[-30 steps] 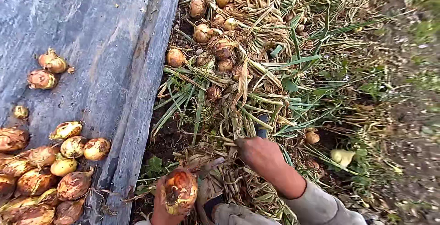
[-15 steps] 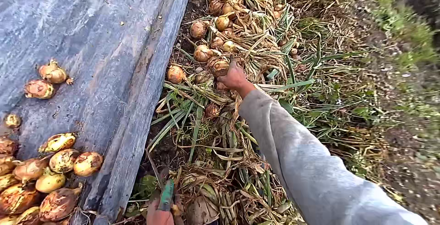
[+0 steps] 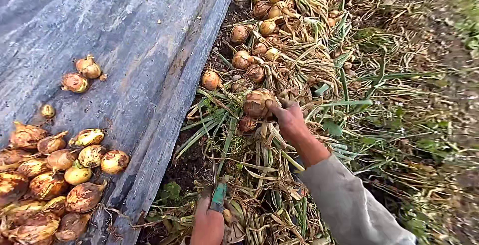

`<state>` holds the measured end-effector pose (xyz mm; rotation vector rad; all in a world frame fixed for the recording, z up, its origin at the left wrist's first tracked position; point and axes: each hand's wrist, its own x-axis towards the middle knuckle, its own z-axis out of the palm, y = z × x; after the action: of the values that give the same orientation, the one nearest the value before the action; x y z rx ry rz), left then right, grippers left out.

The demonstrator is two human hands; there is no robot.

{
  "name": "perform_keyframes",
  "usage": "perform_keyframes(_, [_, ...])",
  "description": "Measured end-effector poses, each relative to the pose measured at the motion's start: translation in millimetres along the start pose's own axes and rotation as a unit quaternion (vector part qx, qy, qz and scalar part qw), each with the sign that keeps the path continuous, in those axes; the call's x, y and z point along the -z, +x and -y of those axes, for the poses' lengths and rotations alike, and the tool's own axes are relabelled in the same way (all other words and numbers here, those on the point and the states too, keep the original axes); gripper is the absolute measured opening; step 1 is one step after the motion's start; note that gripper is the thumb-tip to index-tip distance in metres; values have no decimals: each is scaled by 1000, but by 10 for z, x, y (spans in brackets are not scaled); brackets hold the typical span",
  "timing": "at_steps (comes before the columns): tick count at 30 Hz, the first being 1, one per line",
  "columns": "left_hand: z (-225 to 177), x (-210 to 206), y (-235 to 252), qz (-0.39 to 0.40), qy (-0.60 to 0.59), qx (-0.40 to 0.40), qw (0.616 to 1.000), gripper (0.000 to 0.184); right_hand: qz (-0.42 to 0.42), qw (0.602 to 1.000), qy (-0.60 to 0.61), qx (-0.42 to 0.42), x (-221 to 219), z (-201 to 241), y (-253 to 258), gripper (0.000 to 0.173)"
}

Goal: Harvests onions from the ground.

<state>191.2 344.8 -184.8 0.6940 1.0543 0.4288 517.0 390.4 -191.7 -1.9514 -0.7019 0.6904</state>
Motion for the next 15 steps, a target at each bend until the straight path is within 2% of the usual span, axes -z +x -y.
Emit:
perform_keyframes(2, [14, -29, 14, -2, -11, -14, 1000, 34, 62, 984, 162, 39, -116, 35, -727, 22])
perform_keyframes(4, [74, -24, -24, -3, -40, -74, 996, 32, 184, 955, 219, 80, -105, -28, -1297, 25])
perform_keyframes(6, [158, 34, -131, -7, -26, -157, 987, 33, 327, 921, 185, 103, 12, -124, -1581, 25])
perform_keyframes(8, [276, 135, -231, -14, 60, -219, 974, 43, 407, 901, 105, 106, 76, -120, -1730, 38])
perform_keyframes(10, [360, 225, -265, -9, 120, -254, 960, 51, 430, 895, 51, 108, 83, -87, -1814, 45])
perform_keyframes(12, [398, 271, -285, -1, 103, -252, 962, 49, 401, 902, 13, 158, 97, -49, -1907, 44])
perform_keyframes(14, [405, 285, -278, 4, 70, -239, 969, 43, 318, 898, -88, 290, 122, 33, -1982, 48])
perform_keyframes(15, [399, 275, -276, 0, 59, -235, 970, 41, 259, 876, -172, 369, 129, 79, -2019, 50])
